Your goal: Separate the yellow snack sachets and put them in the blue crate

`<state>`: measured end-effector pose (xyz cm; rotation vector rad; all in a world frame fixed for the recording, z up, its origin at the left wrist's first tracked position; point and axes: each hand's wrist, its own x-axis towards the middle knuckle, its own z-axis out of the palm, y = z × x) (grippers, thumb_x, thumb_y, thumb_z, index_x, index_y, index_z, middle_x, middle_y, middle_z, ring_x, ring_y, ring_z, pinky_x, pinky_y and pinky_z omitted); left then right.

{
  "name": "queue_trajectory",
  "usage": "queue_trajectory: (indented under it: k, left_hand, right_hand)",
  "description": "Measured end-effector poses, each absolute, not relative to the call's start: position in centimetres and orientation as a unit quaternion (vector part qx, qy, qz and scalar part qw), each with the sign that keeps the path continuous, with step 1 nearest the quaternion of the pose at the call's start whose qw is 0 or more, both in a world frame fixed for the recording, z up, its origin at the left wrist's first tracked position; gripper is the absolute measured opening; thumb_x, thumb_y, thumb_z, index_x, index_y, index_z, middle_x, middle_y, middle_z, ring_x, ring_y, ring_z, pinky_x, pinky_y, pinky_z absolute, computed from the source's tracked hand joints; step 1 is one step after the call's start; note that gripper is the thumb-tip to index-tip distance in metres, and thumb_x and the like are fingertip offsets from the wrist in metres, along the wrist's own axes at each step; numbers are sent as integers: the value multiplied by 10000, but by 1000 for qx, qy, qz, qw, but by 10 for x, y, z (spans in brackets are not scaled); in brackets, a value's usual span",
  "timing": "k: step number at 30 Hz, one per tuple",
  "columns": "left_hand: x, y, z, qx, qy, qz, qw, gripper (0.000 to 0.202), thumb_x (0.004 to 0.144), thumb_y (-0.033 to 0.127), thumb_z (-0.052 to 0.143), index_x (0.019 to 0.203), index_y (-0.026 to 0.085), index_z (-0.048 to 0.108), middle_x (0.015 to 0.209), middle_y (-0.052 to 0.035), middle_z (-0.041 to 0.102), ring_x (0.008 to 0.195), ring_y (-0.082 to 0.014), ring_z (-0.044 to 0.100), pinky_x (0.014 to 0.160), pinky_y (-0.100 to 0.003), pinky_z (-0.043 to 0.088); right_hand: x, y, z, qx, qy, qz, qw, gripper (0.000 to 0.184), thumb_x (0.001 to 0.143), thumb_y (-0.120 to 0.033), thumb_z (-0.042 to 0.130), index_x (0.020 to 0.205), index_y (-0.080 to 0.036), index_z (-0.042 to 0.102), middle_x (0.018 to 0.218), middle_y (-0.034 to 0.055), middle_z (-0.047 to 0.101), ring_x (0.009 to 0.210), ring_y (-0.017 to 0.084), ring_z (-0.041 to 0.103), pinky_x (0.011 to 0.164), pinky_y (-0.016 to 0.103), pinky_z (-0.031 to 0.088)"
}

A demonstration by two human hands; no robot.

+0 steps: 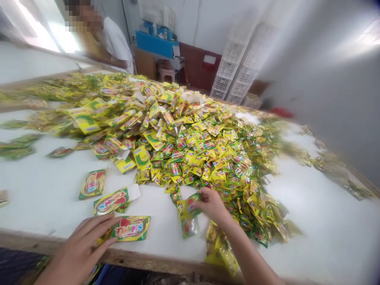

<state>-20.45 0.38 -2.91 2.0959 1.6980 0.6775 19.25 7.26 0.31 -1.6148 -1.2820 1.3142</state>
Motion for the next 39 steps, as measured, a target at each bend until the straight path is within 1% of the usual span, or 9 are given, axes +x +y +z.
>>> queue_trajectory:
  k: [8, 12, 16, 22, 25, 28, 31, 35, 39]
  left_hand:
    - [-169, 20, -13, 789, 587, 52, 173, 550, 720, 246, 683, 1261, 318, 614, 1359, -72, 590, 1241, -384, 488, 877, -493, 433]
    - [-133, 23, -17, 782, 585, 100, 193, 476, 685, 226, 687, 1159, 250, 658, 1214, -86, 666, 1168, -360, 552, 939, -496, 394]
    - [-106, 30, -15, 730, 609, 159, 267, 510, 676, 340, 728, 1171, 265, 629, 1135, -66, 635, 1081, -309, 598, 913, -401, 461]
    - [-107, 31, 3, 649, 544, 200, 493, 553, 713, 197, 654, 1257, 290, 603, 987, -19, 663, 942, -217, 638, 882, -313, 486]
    - [-109, 34, 17, 584, 533, 229, 567, 632, 676, 171, 690, 1290, 251, 563, 913, -5, 677, 845, -187, 640, 815, -266, 492]
    - [-93, 40, 25, 531, 530, 276, 601, 685, 697, 208, 708, 1343, 249, 484, 936, -4, 687, 767, -167, 628, 716, -240, 481]
    - [-60, 43, 18, 458, 511, 367, 627, 707, 724, 226, 711, 1369, 226, 421, 949, -22, 684, 840, -184, 645, 772, -269, 487]
    - [-15, 36, -8, 412, 461, 379, 688, 737, 713, 210, 744, 1366, 205, 402, 912, -28, 707, 875, -200, 660, 816, -304, 495]
    - [3, 24, -20, 380, 475, 363, 705, 649, 708, 295, 771, 1286, 196, 493, 841, -10, 692, 795, -199, 662, 731, -309, 527]
  right_hand:
    - [151, 49, -18, -711, -542, 351, 280, 216, 679, -272, 722, 810, -195, 569, 661, -10, 585, 608, 181, 550, 566, 272, 381]
    - [154, 41, -13, -743, -615, 216, 150, 287, 728, -382, 714, 896, -188, 584, 924, 102, 636, 782, 247, 603, 671, 320, 415]
    - [146, 40, -10, -726, -647, 208, 106, 178, 741, -311, 693, 807, -195, 574, 882, 88, 644, 795, 246, 599, 649, 302, 392]
    - [143, 35, -16, -706, -604, 318, 191, 316, 721, -187, 663, 1025, -205, 581, 696, -18, 602, 609, 170, 543, 531, 240, 355]
    - [149, 38, -11, -660, -584, 379, 283, 339, 733, -169, 649, 1071, -191, 624, 768, 8, 626, 655, 171, 576, 571, 246, 435]
    - [151, 37, -2, -616, -609, 383, 321, 171, 777, -151, 596, 922, -201, 671, 921, 47, 656, 819, 190, 626, 694, 262, 485]
    - [157, 27, 6, -589, -646, 402, 273, 162, 796, -122, 568, 898, -228, 636, 838, 9, 684, 797, 179, 648, 700, 248, 483]
    - [176, 19, 24, -638, -585, 371, 335, 141, 897, -208, 501, 1017, -223, 574, 831, 18, 707, 705, 172, 664, 625, 244, 484]
    - [184, 18, 40, -604, -625, 333, 367, 179, 922, -250, 505, 1085, -231, 576, 961, 43, 695, 840, 181, 660, 737, 264, 493]
